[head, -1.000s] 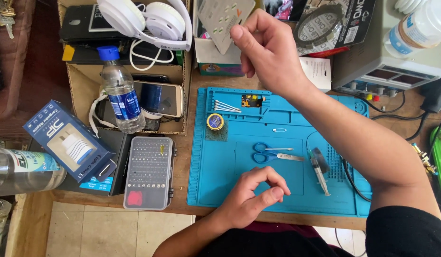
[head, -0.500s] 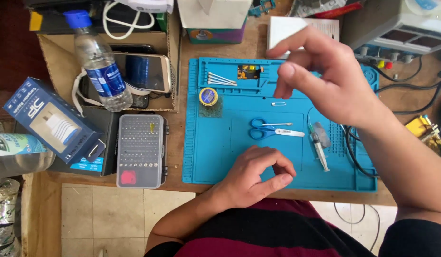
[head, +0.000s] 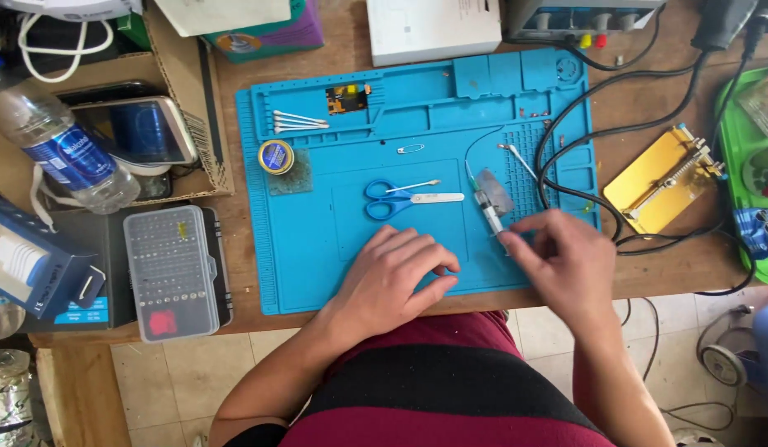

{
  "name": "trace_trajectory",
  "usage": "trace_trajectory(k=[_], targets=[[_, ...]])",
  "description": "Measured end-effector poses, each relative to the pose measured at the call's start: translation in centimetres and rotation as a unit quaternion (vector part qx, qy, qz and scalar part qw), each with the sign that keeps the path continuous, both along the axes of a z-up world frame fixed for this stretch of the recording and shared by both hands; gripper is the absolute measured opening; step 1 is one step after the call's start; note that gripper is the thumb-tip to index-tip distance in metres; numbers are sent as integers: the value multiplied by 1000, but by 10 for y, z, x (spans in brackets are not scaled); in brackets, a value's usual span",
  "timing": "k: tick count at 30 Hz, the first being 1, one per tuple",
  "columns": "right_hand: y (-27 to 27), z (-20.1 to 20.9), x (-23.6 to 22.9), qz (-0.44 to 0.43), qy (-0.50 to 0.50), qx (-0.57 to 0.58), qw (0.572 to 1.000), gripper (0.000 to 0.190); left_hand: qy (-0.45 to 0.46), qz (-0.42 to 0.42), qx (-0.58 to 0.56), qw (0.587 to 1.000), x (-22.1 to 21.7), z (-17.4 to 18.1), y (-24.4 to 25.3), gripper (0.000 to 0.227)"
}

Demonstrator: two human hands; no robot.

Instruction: The person handles a small transparent plastic component and a blister pack containing a tool on a blue work mat. They pick up and examine the packaging, then place it down and continue to manipulate the small plastic piece with their hands.

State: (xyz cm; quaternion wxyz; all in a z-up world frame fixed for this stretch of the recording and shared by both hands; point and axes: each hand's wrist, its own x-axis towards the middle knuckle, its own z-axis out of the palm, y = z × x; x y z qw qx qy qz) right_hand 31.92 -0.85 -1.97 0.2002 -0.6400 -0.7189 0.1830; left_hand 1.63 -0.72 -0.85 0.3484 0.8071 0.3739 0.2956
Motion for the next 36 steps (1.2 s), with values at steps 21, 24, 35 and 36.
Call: trace_trajectory(k=[21, 24, 35, 36], targets=[[-8, -28, -4, -7, 132, 200, 971, 22, 279, -35, 110, 953, 18, 36, 62, 27], [-16, -45, 6, -19, 179, 249, 952, 23, 306, -3, 154, 939, 36, 26, 71, 40], [-32, -69, 18, 13, 302, 360, 883, 29, 270, 61, 223, 935, 92, -6, 66, 54], [-33, -70, 19, 10, 308, 364, 879, 30, 263, 71, 244, 931, 92, -9, 67, 48]])
